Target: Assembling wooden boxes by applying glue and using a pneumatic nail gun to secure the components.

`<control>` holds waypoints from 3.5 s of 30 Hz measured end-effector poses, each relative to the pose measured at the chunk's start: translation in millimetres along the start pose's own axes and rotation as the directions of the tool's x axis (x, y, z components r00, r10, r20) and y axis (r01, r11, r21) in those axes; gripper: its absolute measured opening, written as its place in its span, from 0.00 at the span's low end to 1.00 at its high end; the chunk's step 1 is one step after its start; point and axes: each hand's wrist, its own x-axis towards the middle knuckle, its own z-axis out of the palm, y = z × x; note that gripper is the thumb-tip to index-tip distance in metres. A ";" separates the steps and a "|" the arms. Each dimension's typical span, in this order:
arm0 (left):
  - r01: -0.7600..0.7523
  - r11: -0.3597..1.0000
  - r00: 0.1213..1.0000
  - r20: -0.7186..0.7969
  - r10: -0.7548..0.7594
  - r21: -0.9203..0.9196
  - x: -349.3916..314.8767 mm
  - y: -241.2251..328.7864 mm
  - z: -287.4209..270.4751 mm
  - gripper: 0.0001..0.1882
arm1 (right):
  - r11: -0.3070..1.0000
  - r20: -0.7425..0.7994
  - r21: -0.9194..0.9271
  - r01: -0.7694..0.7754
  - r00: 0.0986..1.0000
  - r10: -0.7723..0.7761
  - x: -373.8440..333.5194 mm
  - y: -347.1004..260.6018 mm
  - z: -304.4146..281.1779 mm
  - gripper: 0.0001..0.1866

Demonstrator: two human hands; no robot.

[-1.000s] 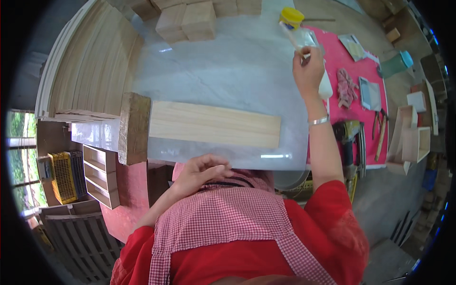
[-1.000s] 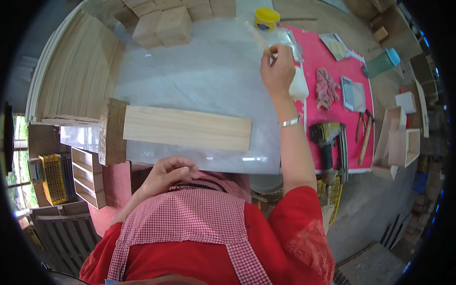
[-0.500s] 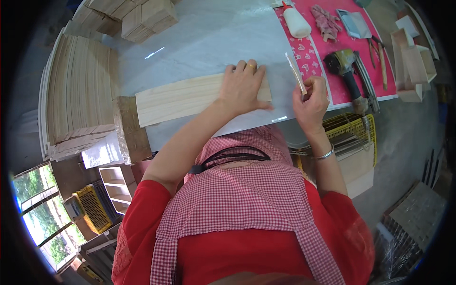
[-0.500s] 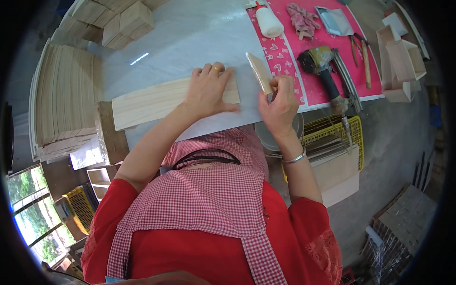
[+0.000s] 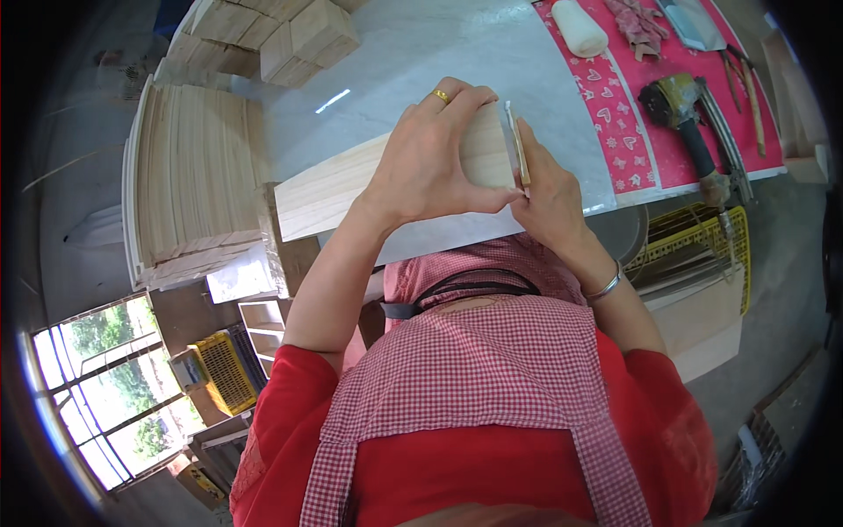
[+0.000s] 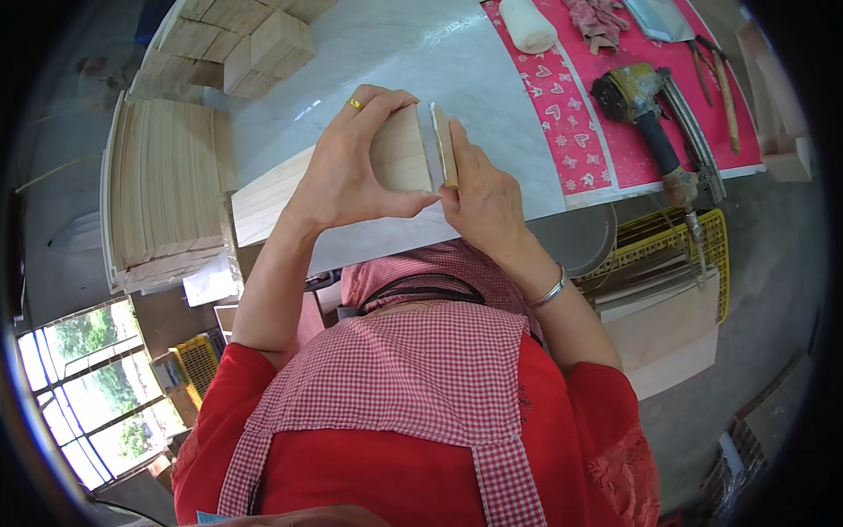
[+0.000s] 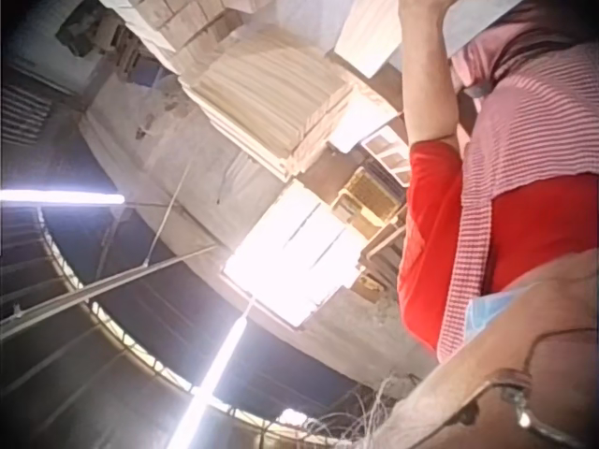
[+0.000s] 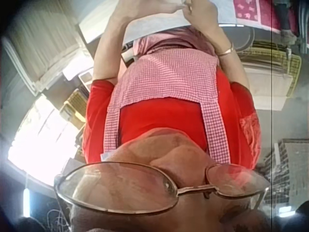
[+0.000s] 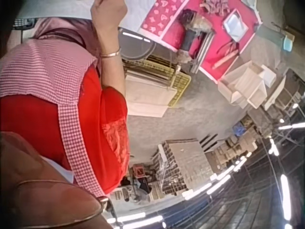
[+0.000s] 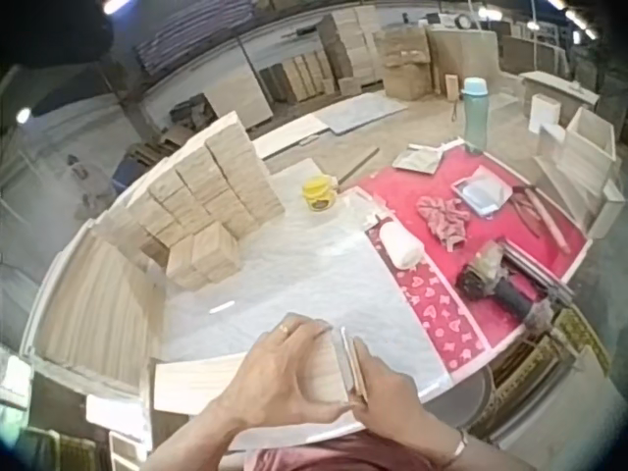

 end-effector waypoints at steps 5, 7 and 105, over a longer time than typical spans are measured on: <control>-0.008 1.000 1.000 -0.003 0.008 0.012 3.9 -3.9 3.1 0.43 | 1.000 0.002 -0.006 0.000 1.000 0.000 1.4 -0.6 4.0 0.45; -0.003 1.000 1.000 0.015 0.003 0.012 5.2 -4.5 3.6 0.43 | 1.000 0.020 -0.021 -0.010 1.000 0.011 1.9 -1.1 4.6 0.45; 0.031 0.999 0.999 -0.031 -0.030 0.026 17.0 -5.1 19.9 0.45 | 0.625 -0.111 -0.656 -0.424 0.873 0.475 46.4 110.9 -191.1 0.29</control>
